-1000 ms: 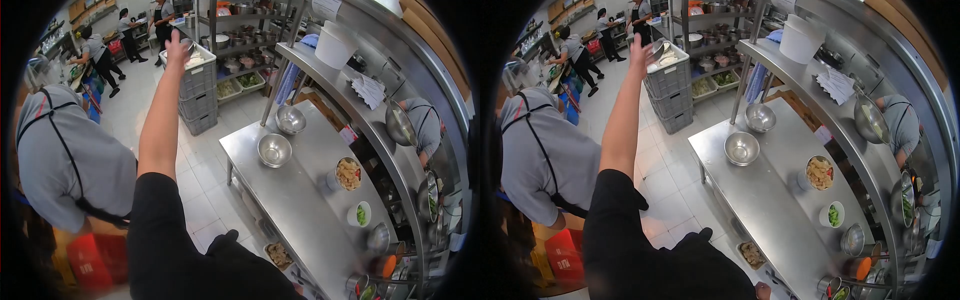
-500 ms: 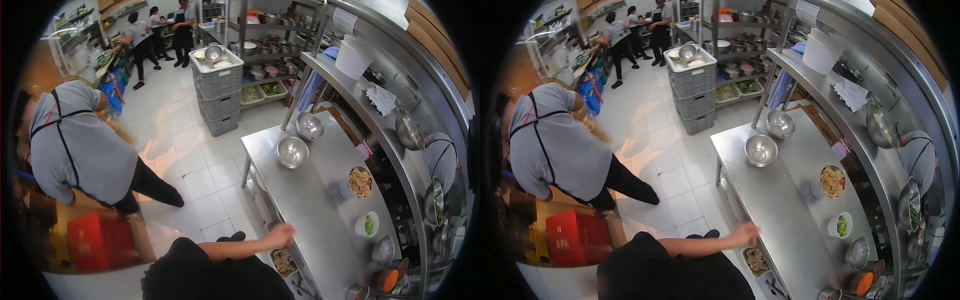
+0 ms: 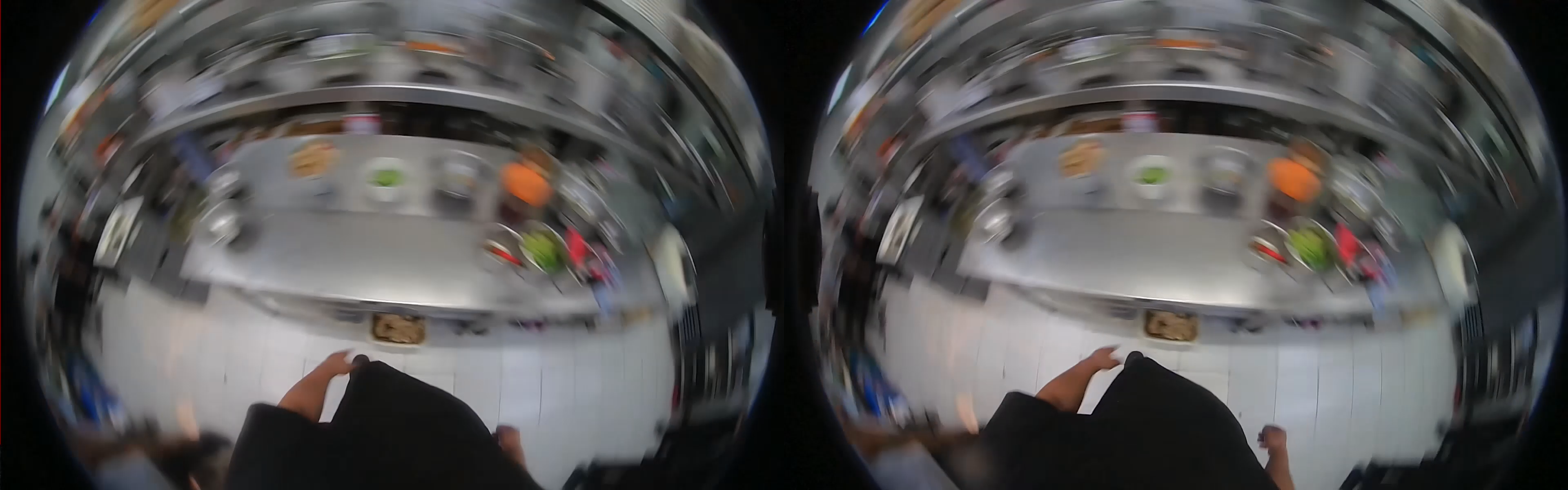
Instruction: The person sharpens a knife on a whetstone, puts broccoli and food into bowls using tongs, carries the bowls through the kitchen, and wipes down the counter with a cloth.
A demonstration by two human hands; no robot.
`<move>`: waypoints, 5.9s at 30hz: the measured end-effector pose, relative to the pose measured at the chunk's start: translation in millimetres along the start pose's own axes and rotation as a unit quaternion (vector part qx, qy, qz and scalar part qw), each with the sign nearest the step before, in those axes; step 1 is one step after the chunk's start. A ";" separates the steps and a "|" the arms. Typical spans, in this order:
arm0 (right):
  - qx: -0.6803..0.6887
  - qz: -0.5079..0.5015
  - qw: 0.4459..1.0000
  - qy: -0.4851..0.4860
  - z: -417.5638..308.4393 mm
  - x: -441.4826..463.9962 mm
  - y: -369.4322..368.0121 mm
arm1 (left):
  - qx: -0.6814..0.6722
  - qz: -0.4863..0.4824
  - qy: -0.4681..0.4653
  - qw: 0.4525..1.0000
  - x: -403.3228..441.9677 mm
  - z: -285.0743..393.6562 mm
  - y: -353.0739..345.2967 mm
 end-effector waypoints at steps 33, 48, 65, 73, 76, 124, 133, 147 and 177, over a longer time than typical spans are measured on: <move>0.476 0.355 0.676 -0.437 201.1 -144.4 104.5 | 0.173 0.276 -0.107 0.939 317.6 1004.8 -200.1; 0.727 0.276 0.461 -0.428 364.2 -181.5 102.0 | 0.272 0.139 -0.222 0.926 373.2 1141.5 -251.5; 0.305 0.173 0.889 -0.295 493.5 -156.9 239.8 | 0.196 0.131 -0.110 0.966 413.1 1191.6 -213.6; 0.332 0.176 0.860 -0.345 581.5 -121.4 385.9 | 0.195 0.131 -0.077 0.969 500.6 1256.5 -193.2; 0.306 0.246 0.859 -0.329 628.6 -80.5 494.6 | 0.190 0.147 -0.108 0.965 510.9 1263.3 -194.7; 0.048 0.165 0.974 0.151 600.6 203.5 1118.3 | 0.301 0.099 -0.241 0.917 358.9 1582.2 -292.2; -0.044 0.109 0.960 0.256 611.9 197.9 1156.8 | 0.263 0.116 -0.253 0.924 331.0 1572.6 -308.5; -0.021 0.081 0.965 0.250 620.0 193.0 1156.6 | 0.237 0.100 -0.283 0.924 339.0 1570.3 -309.1; 0.128 -0.030 0.986 0.106 615.4 166.8 1165.4 | 0.209 0.077 -0.294 0.930 337.3 1594.4 -310.5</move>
Point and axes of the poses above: each hand's wrist, its own x-axis towards the middle knuckle, its own y-axis out of the back of the hand, z = x × y, the point moved 2 cm from there along x, towards the middle knuckle
